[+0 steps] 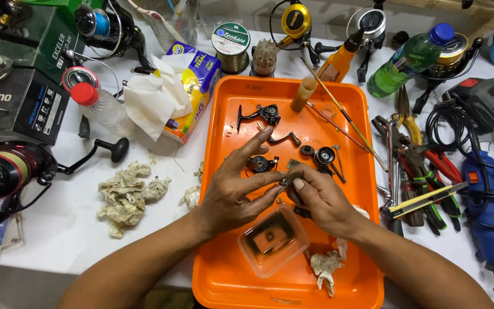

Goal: The person cleans a small cylindrical metal part using a green abrasive pad and a white cloth. The person repeatedly rubs the part with the pad, then wipes it with the cloth, and repeats the process over the course of the video.

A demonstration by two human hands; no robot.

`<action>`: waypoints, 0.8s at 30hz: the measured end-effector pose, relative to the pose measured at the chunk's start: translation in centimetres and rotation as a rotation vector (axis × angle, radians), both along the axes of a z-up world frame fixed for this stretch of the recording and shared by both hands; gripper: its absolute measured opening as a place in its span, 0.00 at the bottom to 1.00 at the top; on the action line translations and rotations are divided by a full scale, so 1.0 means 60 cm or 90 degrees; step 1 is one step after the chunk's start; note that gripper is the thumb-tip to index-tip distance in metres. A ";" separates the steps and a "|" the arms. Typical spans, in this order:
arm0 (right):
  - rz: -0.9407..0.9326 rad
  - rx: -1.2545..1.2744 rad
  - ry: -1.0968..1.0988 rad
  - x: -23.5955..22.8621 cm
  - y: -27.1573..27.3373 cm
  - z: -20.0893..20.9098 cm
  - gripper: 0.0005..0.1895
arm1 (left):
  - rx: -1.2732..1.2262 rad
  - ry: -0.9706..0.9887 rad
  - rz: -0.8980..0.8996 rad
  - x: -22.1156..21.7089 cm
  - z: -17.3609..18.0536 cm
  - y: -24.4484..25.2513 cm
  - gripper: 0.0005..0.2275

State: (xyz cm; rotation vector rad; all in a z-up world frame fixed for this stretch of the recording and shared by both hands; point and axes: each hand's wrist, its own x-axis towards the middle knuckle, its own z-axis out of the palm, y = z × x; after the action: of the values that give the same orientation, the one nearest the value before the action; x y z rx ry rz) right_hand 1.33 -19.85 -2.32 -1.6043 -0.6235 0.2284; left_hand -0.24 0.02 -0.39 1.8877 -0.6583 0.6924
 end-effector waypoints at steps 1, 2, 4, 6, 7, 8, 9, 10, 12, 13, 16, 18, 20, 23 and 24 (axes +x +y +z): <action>0.001 0.000 -0.001 -0.001 0.005 0.007 0.16 | 0.000 -0.001 0.001 -0.002 0.006 0.000 0.06; -0.010 0.003 -0.004 -0.002 0.010 0.015 0.15 | -0.027 0.019 -0.007 -0.003 0.012 0.000 0.06; -0.021 0.006 -0.010 -0.004 0.012 0.021 0.13 | -0.053 0.036 -0.015 -0.004 0.017 0.000 0.07; -0.009 0.112 0.090 -0.006 0.003 0.017 0.09 | -0.076 0.056 -0.020 -0.003 0.016 0.003 0.07; -0.010 0.113 0.087 -0.005 0.000 0.008 0.09 | -0.074 0.053 -0.021 -0.001 0.011 0.004 0.07; 0.008 0.135 0.109 -0.005 -0.004 -0.001 0.07 | -0.081 0.059 -0.031 0.000 0.006 0.004 0.07; 0.027 0.158 0.131 -0.004 -0.008 -0.010 0.06 | -0.087 0.064 -0.042 0.002 0.001 0.004 0.07; 0.023 0.159 0.131 -0.004 -0.007 -0.014 0.06 | -0.086 0.065 -0.045 0.000 0.000 0.003 0.07; 0.038 0.144 0.140 -0.002 -0.003 -0.023 0.05 | -0.075 0.067 -0.076 -0.003 -0.001 0.002 0.08; 0.036 0.145 0.140 -0.003 -0.003 -0.020 0.05 | -0.074 0.068 -0.078 -0.004 0.006 0.002 0.08; 0.044 0.122 0.141 -0.002 -0.003 -0.011 0.06 | -0.051 0.061 -0.098 -0.005 0.012 0.002 0.07; 0.053 0.111 0.138 -0.001 -0.003 -0.005 0.06 | -0.057 0.042 -0.090 -0.005 -0.002 0.000 0.06; 0.046 0.109 0.134 0.001 -0.002 0.002 0.06 | -0.055 0.035 -0.082 -0.004 0.010 0.000 0.06; 0.036 0.114 0.131 0.003 -0.004 -0.006 0.06 | -0.058 0.020 -0.073 -0.004 0.007 0.000 0.06; 0.032 0.123 0.132 0.004 -0.005 -0.012 0.05 | -0.061 0.013 -0.072 -0.005 0.004 -0.001 0.06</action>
State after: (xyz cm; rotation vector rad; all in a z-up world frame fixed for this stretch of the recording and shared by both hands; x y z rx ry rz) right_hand 1.59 -20.14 -3.05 -1.3598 -0.5095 0.3565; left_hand -0.51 -0.02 -0.17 1.7527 -0.7010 0.6202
